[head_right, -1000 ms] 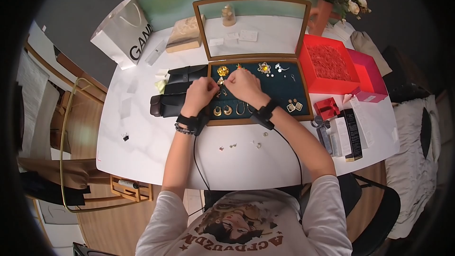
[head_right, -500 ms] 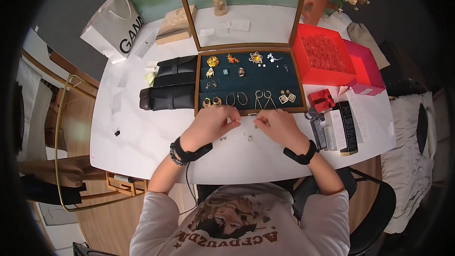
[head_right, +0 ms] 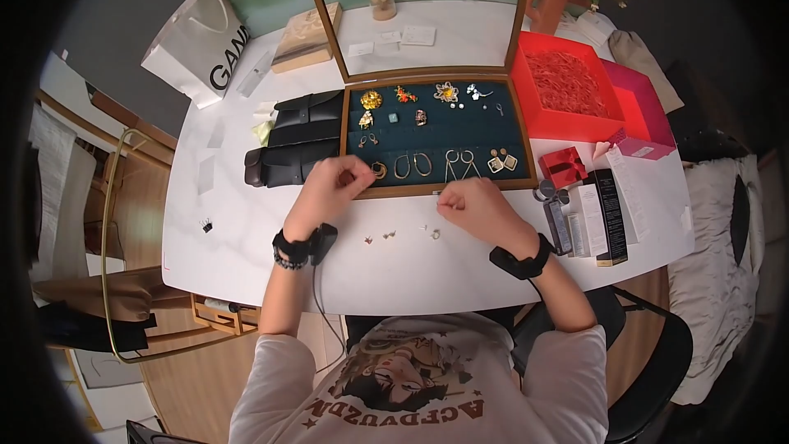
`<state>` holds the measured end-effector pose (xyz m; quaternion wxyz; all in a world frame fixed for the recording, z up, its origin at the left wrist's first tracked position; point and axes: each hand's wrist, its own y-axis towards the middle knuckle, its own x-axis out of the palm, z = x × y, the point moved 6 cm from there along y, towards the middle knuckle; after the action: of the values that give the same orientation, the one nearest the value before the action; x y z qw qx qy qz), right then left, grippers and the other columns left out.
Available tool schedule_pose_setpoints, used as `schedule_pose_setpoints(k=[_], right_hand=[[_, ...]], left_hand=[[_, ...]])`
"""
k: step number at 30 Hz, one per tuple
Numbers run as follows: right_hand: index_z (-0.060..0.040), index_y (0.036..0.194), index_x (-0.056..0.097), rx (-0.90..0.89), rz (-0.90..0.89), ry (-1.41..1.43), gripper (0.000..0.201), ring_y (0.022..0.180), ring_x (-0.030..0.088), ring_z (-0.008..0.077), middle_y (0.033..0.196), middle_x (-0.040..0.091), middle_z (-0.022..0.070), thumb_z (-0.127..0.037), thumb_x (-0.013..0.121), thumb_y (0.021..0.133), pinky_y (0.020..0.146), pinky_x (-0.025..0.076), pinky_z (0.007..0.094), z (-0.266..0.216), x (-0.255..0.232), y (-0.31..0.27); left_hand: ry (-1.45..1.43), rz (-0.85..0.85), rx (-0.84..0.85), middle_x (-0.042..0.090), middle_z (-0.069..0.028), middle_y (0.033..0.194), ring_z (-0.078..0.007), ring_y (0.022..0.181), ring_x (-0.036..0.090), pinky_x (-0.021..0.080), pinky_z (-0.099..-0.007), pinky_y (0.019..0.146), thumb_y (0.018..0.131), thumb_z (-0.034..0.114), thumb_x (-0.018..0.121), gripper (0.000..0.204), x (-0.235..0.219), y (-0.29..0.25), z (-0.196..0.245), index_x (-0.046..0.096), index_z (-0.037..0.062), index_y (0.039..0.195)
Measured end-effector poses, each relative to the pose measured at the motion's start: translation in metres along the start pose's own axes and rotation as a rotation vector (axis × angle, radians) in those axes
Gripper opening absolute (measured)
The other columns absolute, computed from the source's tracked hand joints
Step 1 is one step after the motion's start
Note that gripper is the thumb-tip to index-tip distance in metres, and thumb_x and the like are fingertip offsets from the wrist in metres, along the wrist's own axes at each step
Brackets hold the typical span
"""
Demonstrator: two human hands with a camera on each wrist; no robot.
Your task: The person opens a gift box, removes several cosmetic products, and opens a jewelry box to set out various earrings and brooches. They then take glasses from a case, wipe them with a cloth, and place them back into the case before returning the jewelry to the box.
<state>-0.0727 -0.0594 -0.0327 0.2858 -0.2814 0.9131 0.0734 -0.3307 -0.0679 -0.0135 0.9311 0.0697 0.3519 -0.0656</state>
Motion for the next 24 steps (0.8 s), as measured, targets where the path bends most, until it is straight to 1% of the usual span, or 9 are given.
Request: schedule_pose_setpoints(k=[1, 3, 7, 10, 14, 16, 17, 19, 24], right_hand=[[0.0019, 0.088, 0.072, 0.000, -0.002, -0.002, 0.014, 0.074, 0.075, 0.0215, 0.082, 0.077, 0.0126, -0.012, 0.073, 0.091, 0.067, 0.057, 0.0324, -0.003, -0.002, 0.006], [0.0042, 0.091, 0.070, 0.031, -0.044, 0.267, 0.012, 0.075, 0.076, 0.0166, 0.084, 0.078, 0.0113, -0.007, 0.070, 0.094, 0.065, 0.056, 0.0279, -0.010, -0.003, 0.022], [0.0052, 0.101, 0.068, 0.028, -0.021, 0.304, 0.012, 0.076, 0.074, 0.0137, 0.091, 0.077, 0.0108, -0.006, 0.069, 0.098, 0.065, 0.056, 0.0251, -0.020, -0.008, 0.066], [0.0062, 0.099, 0.069, 0.006, 0.031, 0.379, 0.012, 0.076, 0.076, 0.0146, 0.086, 0.078, 0.0113, -0.006, 0.070, 0.096, 0.062, 0.056, 0.0255, -0.003, -0.003, 0.106], [0.0053, 0.098, 0.073, -0.039, 0.000, 0.391, 0.015, 0.075, 0.075, 0.0154, 0.086, 0.078, 0.0098, -0.009, 0.072, 0.095, 0.062, 0.056, 0.0255, 0.018, 0.010, 0.152], [0.0035, 0.096, 0.076, 0.064, 0.004, 0.160, 0.017, 0.077, 0.072, 0.0122, 0.091, 0.078, 0.0096, -0.013, 0.076, 0.094, 0.064, 0.055, 0.0263, 0.023, 0.015, 0.161], [0.0035, 0.096, 0.076, 0.066, 0.003, 0.161, 0.017, 0.077, 0.072, 0.0122, 0.091, 0.078, 0.0096, -0.013, 0.076, 0.094, 0.064, 0.055, 0.0263, 0.030, 0.019, 0.166], [-0.0027, 0.095, 0.080, 0.022, 0.089, 0.006, 0.020, 0.083, 0.076, 0.0178, 0.090, 0.080, 0.0087, -0.022, 0.079, 0.089, 0.074, 0.058, 0.0303, 0.044, 0.023, 0.174], [-0.0064, 0.095, 0.082, 0.109, 0.140, -0.043, 0.021, 0.085, 0.077, 0.0184, 0.093, 0.080, 0.0077, -0.026, 0.080, 0.087, 0.079, 0.058, 0.0323, 0.045, 0.022, 0.172]], left_hand=[[-0.056, 0.018, 0.000, 0.074, -0.0047, 0.079, -0.0090, 0.066, 0.064, 0.051, -0.0255, 0.062, 0.095, 0.011, 0.076, 0.013, -0.003, 0.007, -0.002, 0.075, -0.0018, 0.095], [-0.206, 0.065, 0.032, 0.073, -0.0006, 0.082, -0.0029, 0.069, 0.059, 0.048, -0.0209, 0.062, 0.098, 0.011, 0.074, 0.014, -0.003, 0.018, -0.008, 0.075, -0.0031, 0.097], [-0.305, 0.152, -0.008, 0.073, 0.0005, 0.083, -0.0025, 0.070, 0.059, 0.047, -0.0197, 0.063, 0.098, 0.012, 0.075, 0.014, 0.000, 0.022, -0.024, 0.075, -0.0020, 0.099], [-0.246, 0.216, -0.039, 0.071, 0.0013, 0.082, -0.0021, 0.071, 0.058, 0.047, -0.0187, 0.064, 0.098, 0.013, 0.075, 0.014, -0.003, 0.015, -0.035, 0.075, -0.0013, 0.099], [-0.304, 0.265, -0.015, 0.070, 0.0027, 0.080, -0.0017, 0.071, 0.057, 0.046, -0.0185, 0.065, 0.097, 0.013, 0.076, 0.014, -0.006, 0.012, -0.045, 0.075, -0.0006, 0.099], [-0.312, 0.277, -0.005, 0.070, 0.0030, 0.080, -0.0015, 0.071, 0.057, 0.046, -0.0184, 0.065, 0.097, 0.013, 0.076, 0.014, -0.006, 0.011, -0.047, 0.075, -0.0006, 0.099], [-0.342, 0.282, -0.005, 0.069, 0.0033, 0.081, -0.0013, 0.071, 0.057, 0.046, -0.0185, 0.065, 0.098, 0.013, 0.076, 0.014, -0.006, 0.011, -0.047, 0.075, -0.0006, 0.099], [-0.374, 0.286, -0.007, 0.069, 0.0036, 0.081, -0.0011, 0.071, 0.056, 0.046, -0.0185, 0.065, 0.098, 0.013, 0.076, 0.014, -0.007, 0.011, -0.046, 0.075, -0.0006, 0.099], [-0.400, 0.277, 0.002, 0.069, 0.0038, 0.080, -0.0004, 0.070, 0.055, 0.044, -0.0180, 0.064, 0.098, 0.014, 0.076, 0.015, -0.005, 0.011, -0.046, 0.074, -0.0006, 0.100]])
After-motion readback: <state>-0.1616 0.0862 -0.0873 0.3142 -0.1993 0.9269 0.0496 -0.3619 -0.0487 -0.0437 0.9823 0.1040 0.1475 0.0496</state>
